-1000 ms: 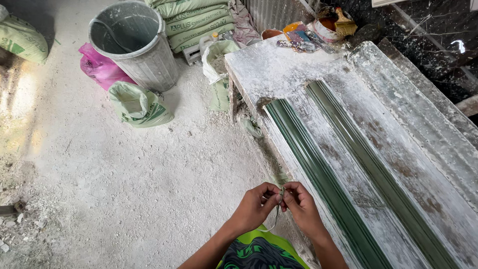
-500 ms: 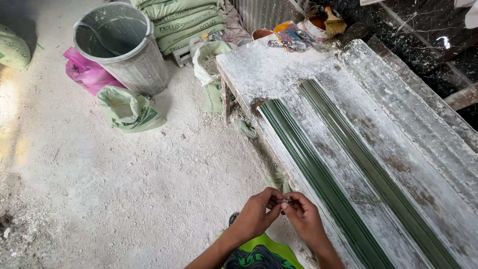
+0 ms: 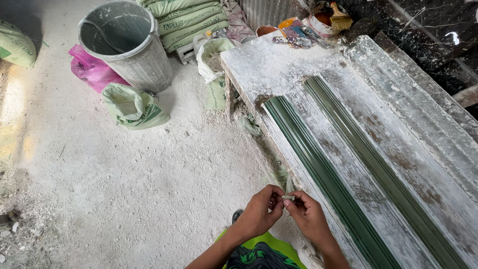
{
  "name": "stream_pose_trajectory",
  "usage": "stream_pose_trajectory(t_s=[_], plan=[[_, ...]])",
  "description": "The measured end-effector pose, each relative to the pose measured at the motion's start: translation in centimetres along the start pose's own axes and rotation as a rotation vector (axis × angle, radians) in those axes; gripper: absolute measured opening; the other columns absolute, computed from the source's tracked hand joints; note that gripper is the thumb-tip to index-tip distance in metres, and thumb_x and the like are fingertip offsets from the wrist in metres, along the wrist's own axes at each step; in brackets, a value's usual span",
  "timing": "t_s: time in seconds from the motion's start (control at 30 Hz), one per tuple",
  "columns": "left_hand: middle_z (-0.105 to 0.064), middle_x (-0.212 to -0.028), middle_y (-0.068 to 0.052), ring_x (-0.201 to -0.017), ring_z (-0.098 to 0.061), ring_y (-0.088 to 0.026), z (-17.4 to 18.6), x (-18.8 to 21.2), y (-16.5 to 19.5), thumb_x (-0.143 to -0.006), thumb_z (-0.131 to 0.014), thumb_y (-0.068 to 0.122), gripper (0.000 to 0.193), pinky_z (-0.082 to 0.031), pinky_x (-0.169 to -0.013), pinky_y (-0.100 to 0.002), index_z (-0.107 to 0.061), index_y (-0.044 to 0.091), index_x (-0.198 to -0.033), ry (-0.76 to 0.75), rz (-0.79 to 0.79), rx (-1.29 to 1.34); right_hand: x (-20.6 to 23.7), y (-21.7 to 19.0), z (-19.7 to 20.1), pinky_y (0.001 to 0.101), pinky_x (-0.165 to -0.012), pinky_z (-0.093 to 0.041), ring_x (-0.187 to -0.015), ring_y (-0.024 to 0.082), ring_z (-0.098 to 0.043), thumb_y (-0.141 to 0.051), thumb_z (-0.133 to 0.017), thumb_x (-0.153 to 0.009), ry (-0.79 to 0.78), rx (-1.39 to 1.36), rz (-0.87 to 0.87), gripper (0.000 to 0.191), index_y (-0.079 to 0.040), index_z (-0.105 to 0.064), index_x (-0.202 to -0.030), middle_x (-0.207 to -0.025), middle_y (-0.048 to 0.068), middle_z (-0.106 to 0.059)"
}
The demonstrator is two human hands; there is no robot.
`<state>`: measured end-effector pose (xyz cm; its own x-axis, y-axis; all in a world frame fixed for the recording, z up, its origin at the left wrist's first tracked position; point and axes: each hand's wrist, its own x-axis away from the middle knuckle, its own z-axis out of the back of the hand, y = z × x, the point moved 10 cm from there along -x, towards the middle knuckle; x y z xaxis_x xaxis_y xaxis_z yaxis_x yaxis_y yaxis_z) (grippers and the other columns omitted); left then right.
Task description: The person weaves thin flexible strips by hand across two green cylindrical rods on a workbench, folding, crossing, and threading the strips to build a woven pattern along the rods.
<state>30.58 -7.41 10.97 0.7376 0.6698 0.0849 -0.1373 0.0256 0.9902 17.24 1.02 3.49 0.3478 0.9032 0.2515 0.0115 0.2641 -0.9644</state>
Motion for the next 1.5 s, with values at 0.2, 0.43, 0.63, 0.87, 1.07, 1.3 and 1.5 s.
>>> stream_pose_trajectory(t_s=[0.2, 0.43, 0.63, 0.87, 1.07, 1.3, 1.5], plan=[[-0.067, -0.091, -0.010, -0.080, -0.065, -0.014, 0.3, 0.3, 0.0, -0.096, -0.064, 0.004, 0.025, -0.058, -0.072, -0.030, -0.061, -0.002, -0.120, 0.018, -0.048, 0.044, -0.1, -0.2, -0.1, 0.0257, -0.076, -0.054, -0.086, 0.008, -0.065, -0.012, -0.064, -0.098, -0.041, -0.078, 0.004, 0.022, 0.002, -0.070, -0.113, -0.094, 0.005, -0.072], [-0.071, -0.085, -0.013, -0.070, -0.067, -0.017, 0.8, 0.5, 0.3, -0.099, -0.066, 0.012, 0.018, -0.055, -0.065, -0.030, -0.067, -0.001, -0.111, 0.060, -0.025, -0.034, 0.3, -0.7, -0.7, 0.0249, -0.069, -0.051, -0.080, 0.007, -0.061, -0.010, -0.067, -0.096, -0.034, 0.018, -0.011, 0.021, 0.001, -0.070, -0.113, -0.089, 0.004, -0.071], [-0.073, -0.090, -0.015, -0.073, -0.073, -0.020, 1.4, 0.8, 1.3, -0.096, -0.069, 0.011, 0.016, -0.058, -0.066, -0.032, -0.069, -0.002, -0.103, 0.132, -0.121, -0.077, 0.5, -1.5, -0.8, 0.0248, -0.061, -0.045, -0.073, 0.006, -0.056, -0.012, -0.066, -0.098, 0.013, 0.076, 0.043, 0.019, 0.002, -0.072, -0.109, -0.083, 0.003, -0.068], [-0.073, -0.087, -0.013, -0.073, -0.071, -0.015, 1.0, 0.4, 0.5, -0.095, -0.070, 0.012, 0.018, -0.058, -0.066, -0.030, -0.066, -0.004, -0.103, 0.066, -0.043, -0.055, 0.8, -1.8, -0.8, 0.0238, -0.061, -0.047, -0.072, 0.004, -0.057, -0.012, -0.066, -0.097, 0.053, 0.069, 0.047, 0.017, 0.001, -0.070, -0.108, -0.084, 0.001, -0.067], [-0.064, -0.087, -0.006, -0.079, -0.063, -0.009, -0.9, 0.0, -0.3, -0.092, -0.067, 0.007, 0.019, -0.057, -0.069, -0.027, -0.056, -0.001, -0.106, -0.101, 0.042, 0.159, 1.4, -2.7, -0.6, 0.0239, -0.058, -0.045, -0.071, 0.004, -0.056, -0.010, -0.066, -0.096, 0.061, 0.061, 0.011, 0.016, 0.000, -0.070, -0.108, -0.082, 0.001, -0.066], [-0.059, -0.093, -0.002, -0.085, -0.058, -0.007, -1.6, -0.4, 0.5, -0.095, -0.063, 0.000, 0.011, -0.053, -0.076, -0.025, -0.057, 0.000, -0.105, -0.211, -0.030, 0.313, 1.9, -3.9, 0.4, 0.0222, -0.060, -0.044, -0.071, 0.004, -0.055, -0.008, -0.068, -0.096, 0.066, 0.063, 0.031, 0.014, 0.000, -0.069, -0.107, -0.082, 0.000, -0.066], [-0.057, -0.095, -0.002, -0.084, -0.055, -0.007, -1.8, -0.9, 0.0, -0.096, -0.064, 0.001, 0.013, -0.051, -0.071, -0.023, -0.055, 0.000, -0.105, -0.164, 0.010, 0.324, 2.5, -4.2, 1.3, 0.0222, -0.066, -0.048, -0.075, 0.003, -0.057, -0.009, -0.069, -0.096, 0.095, 0.048, 0.064, 0.013, 0.002, -0.069, -0.103, -0.085, 0.000, -0.067]])
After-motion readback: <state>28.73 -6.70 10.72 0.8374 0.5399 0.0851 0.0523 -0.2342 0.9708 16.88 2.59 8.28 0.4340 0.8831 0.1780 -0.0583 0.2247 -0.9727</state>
